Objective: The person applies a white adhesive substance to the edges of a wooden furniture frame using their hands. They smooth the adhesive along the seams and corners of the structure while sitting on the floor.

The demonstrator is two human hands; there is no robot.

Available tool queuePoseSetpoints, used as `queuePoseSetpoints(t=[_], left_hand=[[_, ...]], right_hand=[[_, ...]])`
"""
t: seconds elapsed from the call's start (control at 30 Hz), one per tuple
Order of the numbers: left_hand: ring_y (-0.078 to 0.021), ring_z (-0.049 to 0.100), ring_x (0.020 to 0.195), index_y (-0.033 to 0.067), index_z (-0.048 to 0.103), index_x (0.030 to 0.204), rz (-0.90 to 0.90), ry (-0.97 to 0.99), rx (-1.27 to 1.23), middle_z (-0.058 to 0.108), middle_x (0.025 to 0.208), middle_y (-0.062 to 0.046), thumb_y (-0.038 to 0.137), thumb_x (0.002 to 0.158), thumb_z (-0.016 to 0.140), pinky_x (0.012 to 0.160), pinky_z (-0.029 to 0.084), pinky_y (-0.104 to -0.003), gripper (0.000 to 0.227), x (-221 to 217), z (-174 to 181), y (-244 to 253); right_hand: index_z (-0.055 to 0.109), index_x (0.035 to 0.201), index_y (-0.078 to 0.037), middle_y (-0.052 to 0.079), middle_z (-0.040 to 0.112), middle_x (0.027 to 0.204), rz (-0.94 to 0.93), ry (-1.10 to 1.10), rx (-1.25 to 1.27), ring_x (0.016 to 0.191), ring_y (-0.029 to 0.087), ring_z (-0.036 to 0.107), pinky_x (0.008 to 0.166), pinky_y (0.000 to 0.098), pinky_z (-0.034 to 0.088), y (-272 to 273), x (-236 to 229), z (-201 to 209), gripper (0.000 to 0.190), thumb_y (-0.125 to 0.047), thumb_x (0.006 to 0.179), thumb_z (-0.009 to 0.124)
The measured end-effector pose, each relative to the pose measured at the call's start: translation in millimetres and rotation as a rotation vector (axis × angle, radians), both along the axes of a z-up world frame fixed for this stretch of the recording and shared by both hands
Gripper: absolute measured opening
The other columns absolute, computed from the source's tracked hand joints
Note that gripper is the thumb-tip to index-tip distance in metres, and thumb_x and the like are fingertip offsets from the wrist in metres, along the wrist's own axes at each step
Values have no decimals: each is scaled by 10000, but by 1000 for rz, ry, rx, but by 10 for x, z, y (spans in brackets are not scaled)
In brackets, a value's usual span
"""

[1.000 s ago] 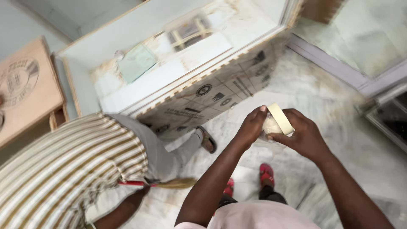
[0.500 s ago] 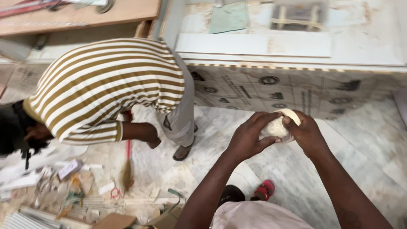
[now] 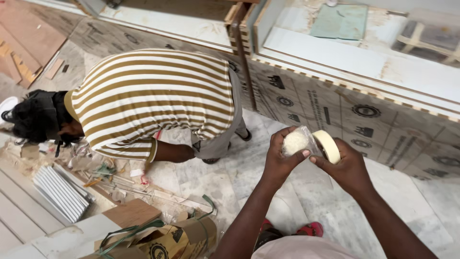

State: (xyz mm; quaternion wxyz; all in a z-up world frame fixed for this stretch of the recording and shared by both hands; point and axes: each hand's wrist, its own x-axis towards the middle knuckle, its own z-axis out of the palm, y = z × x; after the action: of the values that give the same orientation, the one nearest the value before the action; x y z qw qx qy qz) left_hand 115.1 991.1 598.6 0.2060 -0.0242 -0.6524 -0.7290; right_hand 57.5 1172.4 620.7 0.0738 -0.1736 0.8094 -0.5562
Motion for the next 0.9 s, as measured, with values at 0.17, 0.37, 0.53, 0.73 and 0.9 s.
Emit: queuePoseSetpoints(t=[0.17, 0.37, 0.53, 0.73, 0.9], left_hand=[[-187, 613, 1208, 117, 442, 1480, -250, -141, 423, 575, 1361, -111, 256, 912, 765, 927, 594, -344, 668, 249, 106, -529], [-227, 619, 1051, 71, 498, 1446, -123, -226, 435, 617, 1259, -144, 468, 1078, 565, 733, 537, -322, 546, 309, -49, -958], [-203, 625, 1234, 111, 487, 1429, -188, -77, 718, 599, 1352, -87, 503, 1051, 554, 972, 581, -360, 548, 224, -25, -1150], [-219, 619, 1243, 139, 461, 1405, -80, 75, 839, 585, 1355, -92, 316, 901, 755, 1005, 570, -419, 609, -152, -56, -1108], [-286, 627, 1162, -81, 510, 1350, 111, 73, 799, 628, 1244, -201, 341, 1036, 855, 975, 561, -410, 629, -439, -391, -1038]], right_hand=[[704, 1123, -31, 34, 733, 883, -34, -63, -98, 720, 108, 668, 640, 272, 554, -489, -10, -55, 304, -161, 862, 790], [709, 1082, -29, 46, 723, 851, 84, 3, -78, 708, 93, 641, 624, 267, 518, -1095, -87, 30, 258, -160, 878, 798], [700, 1034, -37, 32, 700, 829, 165, 27, -82, 718, 72, 622, 626, 243, 504, -1451, -414, 113, 195, -134, 887, 783], [676, 1047, -39, 19, 667, 856, 357, 64, -168, 731, 72, 583, 638, 251, 478, -1699, -1210, 123, 158, -122, 937, 754], [674, 1066, -26, 45, 698, 897, 407, 315, -48, 769, 90, 637, 679, 272, 515, -1933, -1624, 451, 187, -126, 933, 760]])
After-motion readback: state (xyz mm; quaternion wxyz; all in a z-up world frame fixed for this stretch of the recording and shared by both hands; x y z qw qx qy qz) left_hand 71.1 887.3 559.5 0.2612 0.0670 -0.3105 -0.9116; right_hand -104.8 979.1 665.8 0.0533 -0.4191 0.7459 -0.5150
